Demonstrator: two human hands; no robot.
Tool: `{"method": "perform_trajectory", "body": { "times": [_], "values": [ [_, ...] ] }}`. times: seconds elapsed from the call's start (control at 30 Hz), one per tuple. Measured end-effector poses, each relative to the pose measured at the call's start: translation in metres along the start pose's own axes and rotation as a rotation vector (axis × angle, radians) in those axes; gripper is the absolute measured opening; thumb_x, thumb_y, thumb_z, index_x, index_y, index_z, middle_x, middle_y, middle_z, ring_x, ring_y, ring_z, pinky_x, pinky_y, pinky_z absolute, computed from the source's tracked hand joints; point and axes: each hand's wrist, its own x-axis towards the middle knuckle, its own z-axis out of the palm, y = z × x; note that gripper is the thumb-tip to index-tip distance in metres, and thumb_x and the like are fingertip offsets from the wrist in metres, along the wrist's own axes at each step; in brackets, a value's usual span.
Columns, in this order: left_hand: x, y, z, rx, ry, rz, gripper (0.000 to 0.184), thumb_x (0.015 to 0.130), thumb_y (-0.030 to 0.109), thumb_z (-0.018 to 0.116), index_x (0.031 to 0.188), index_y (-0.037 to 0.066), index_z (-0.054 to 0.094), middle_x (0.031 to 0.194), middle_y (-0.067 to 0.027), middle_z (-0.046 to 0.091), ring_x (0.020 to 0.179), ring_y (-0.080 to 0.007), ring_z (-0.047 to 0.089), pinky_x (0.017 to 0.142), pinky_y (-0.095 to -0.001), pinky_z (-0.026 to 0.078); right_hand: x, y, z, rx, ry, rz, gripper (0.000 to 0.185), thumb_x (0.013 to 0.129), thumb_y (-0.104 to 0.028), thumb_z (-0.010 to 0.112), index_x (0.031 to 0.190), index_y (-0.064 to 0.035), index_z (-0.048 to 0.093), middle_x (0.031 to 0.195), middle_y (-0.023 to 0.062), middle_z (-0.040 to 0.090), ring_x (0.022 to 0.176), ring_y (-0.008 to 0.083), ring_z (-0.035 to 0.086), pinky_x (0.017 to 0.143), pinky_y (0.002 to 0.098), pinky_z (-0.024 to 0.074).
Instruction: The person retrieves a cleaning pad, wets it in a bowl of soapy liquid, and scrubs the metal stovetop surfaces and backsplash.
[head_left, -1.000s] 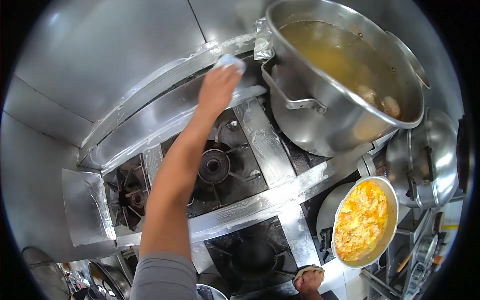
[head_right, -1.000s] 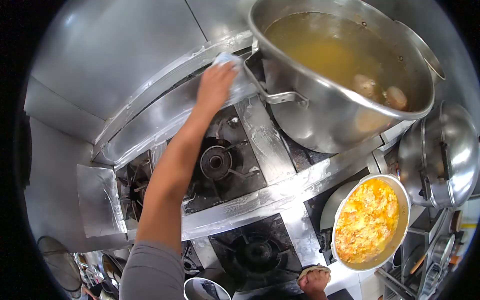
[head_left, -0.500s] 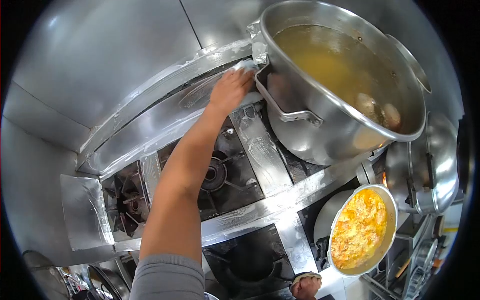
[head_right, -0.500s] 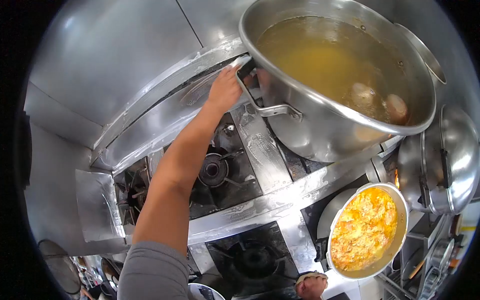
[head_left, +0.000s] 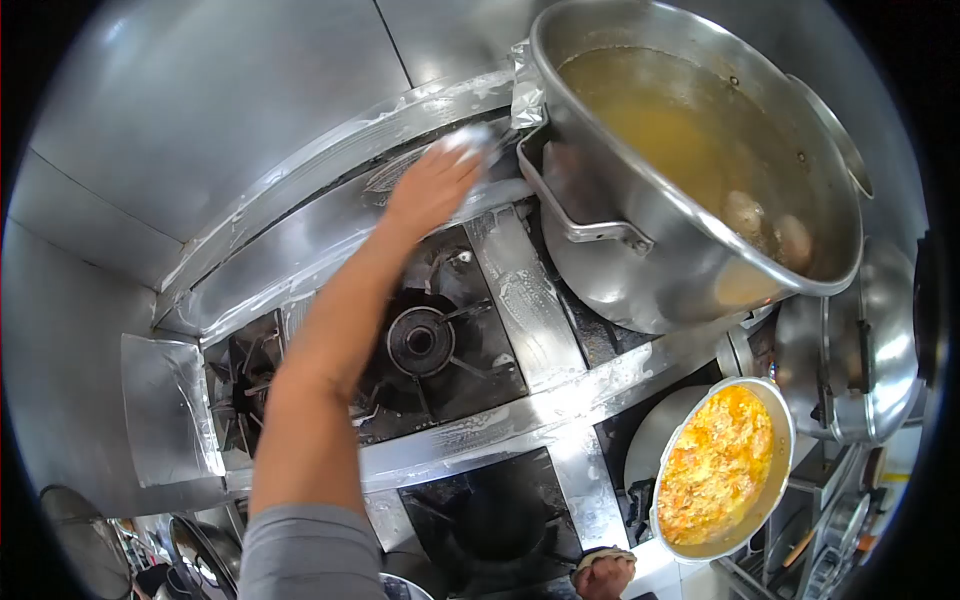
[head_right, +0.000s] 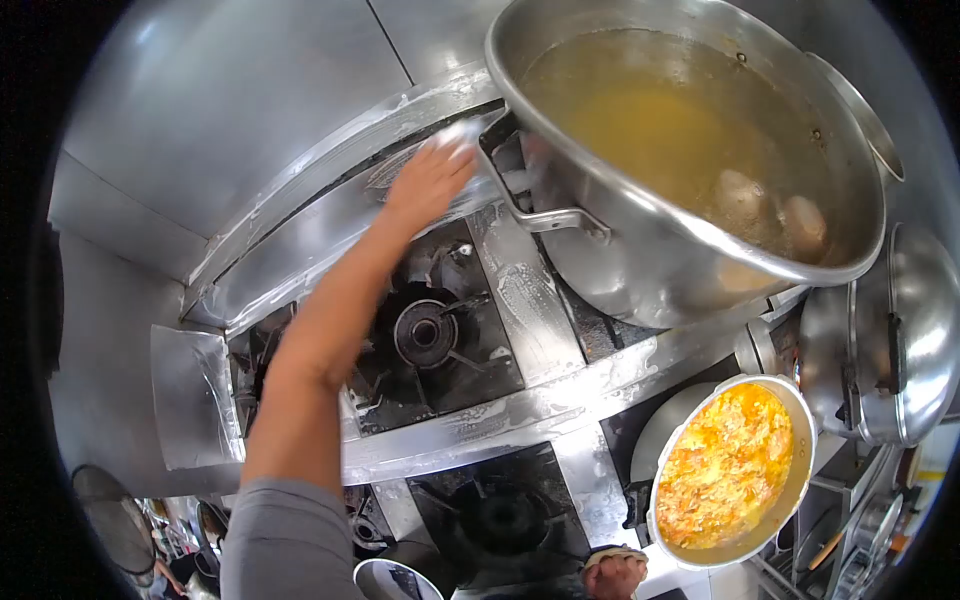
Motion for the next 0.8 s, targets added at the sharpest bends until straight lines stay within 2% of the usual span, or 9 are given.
{"method": "perform_trajectory", "body": {
  "times": [0.07, 0.13, 0.27, 0.37, 0.47, 0.53, 0.63, 0.7, 0.8],
  "values": [
    [-0.073, -0.029, -0.004, 0.005, -0.106, 0.124, 0.042, 0.092, 0.021, 0.055, 0.132, 0.013, 0.063, 0.142, -0.0018, 0.060, 0.134, -0.0205, 0.053, 0.111, -0.0413, 0.042, 0.015, -0.037, -0.016, -0.396, 0.380, -0.307, 0.013, 0.083, -0.019, 0.067, 0.081, -0.0108, 0.057, 0.079, 0.0124, 0.059, 0.067, 0.0331, 0.054, 0.066, 0.0482, 0.0400],
    [-0.119, -0.053, -0.022, 0.011, -0.234, 0.150, 0.047, 0.092, 0.020, 0.054, 0.139, 0.014, 0.059, 0.146, -0.0011, 0.058, 0.135, -0.0211, 0.053, 0.109, -0.0413, 0.043, 0.018, -0.044, -0.027, -0.349, 0.368, -0.305, 0.014, 0.080, -0.018, 0.069, 0.085, -0.0103, 0.057, 0.079, 0.0123, 0.059, 0.068, 0.0336, 0.054, 0.066, 0.0496, 0.0395],
    [-0.021, -0.021, -0.013, -0.020, -0.020, 0.076, 0.040, 0.093, 0.019, 0.053, 0.131, 0.012, 0.064, 0.142, -0.0037, 0.060, 0.131, -0.0227, 0.056, 0.110, -0.0411, 0.043, 0.017, -0.046, -0.022, -0.337, 0.380, -0.278, 0.020, 0.076, -0.011, 0.070, 0.091, -0.0087, 0.057, 0.079, 0.0119, 0.058, 0.068, 0.0342, 0.053, 0.066, 0.0502, 0.0403],
    [0.024, 0.010, 0.028, -0.086, -0.264, 0.031, 0.035, 0.094, 0.019, 0.052, 0.124, 0.008, 0.067, 0.137, -0.0070, 0.063, 0.125, -0.0232, 0.059, 0.110, -0.0411, 0.043, 0.014, -0.049, -0.020, -0.387, 0.346, -0.251, 0.019, 0.077, -0.011, 0.070, 0.091, -0.0091, 0.058, 0.081, 0.0116, 0.059, 0.069, 0.0340, 0.054, 0.066, 0.0499, 0.0413],
    [0.014, 0.011, 0.003, -0.115, -0.441, 0.149, 0.031, 0.096, 0.020, 0.051, 0.119, 0.007, 0.068, 0.136, -0.0081, 0.063, 0.125, -0.0242, 0.058, 0.114, -0.0414, 0.039, 0.013, -0.045, -0.022, -0.387, 0.327, -0.211, 0.018, 0.076, -0.012, 0.070, 0.091, -0.0100, 0.060, 0.082, 0.0114, 0.060, 0.069, 0.0334, 0.055, 0.067, 0.0500, 0.0421],
    [-0.047, -0.037, 0.027, -0.156, -0.230, 0.354, 0.031, 0.094, 0.021, 0.052, 0.116, 0.008, 0.069, 0.138, -0.0067, 0.062, 0.130, -0.0237, 0.055, 0.115, -0.0415, 0.038, 0.014, -0.046, -0.025, -0.321, 0.434, -0.303, 0.018, 0.073, -0.013, 0.071, 0.088, -0.0115, 0.062, 0.083, 0.0114, 0.062, 0.069, 0.0326, 0.056, 0.068, 0.0500, 0.0432],
    [-0.035, -0.070, -0.023, -0.121, -0.541, 0.671, 0.032, 0.093, 0.023, 0.052, 0.116, 0.009, 0.070, 0.140, -0.0053, 0.060, 0.134, -0.0217, 0.052, 0.116, -0.0411, 0.038, 0.012, -0.043, -0.025, -0.243, 0.417, -0.245, 0.021, 0.071, -0.013, 0.073, 0.089, -0.0117, 0.063, 0.085, 0.0113, 0.063, 0.069, 0.0326, 0.056, 0.068, 0.0499, 0.0432],
    [-0.007, -0.048, -0.020, -0.178, -0.257, 0.445, 0.030, 0.091, 0.023, 0.053, 0.109, 0.011, 0.073, 0.135, -0.0040, 0.063, 0.130, -0.0214, 0.054, 0.115, -0.0395, 0.038, 0.016, -0.046, -0.023, -0.252, 0.452, -0.231, 0.021, 0.071, -0.012, 0.072, 0.090, -0.0112, 0.062, 0.083, 0.0104, 0.063, 0.069, 0.0322, 0.056, 0.068, 0.0496, 0.0426],
    [0.024, 0.006, 0.031, -0.140, -0.321, 0.259, 0.028, 0.091, 0.021, 0.052, 0.105, 0.009, 0.073, 0.127, -0.0038, 0.065, 0.120, -0.0220, 0.058, 0.113, -0.0392, 0.039, 0.013, -0.023, -0.004, -0.306, 0.441, -0.239, 0.020, 0.060, -0.028, 0.065, 0.064, -0.0125, 0.053, 0.068, 0.0094, 0.054, 0.064, 0.0338, 0.053, 0.061, 0.0522, 0.0363]
  ]
}}
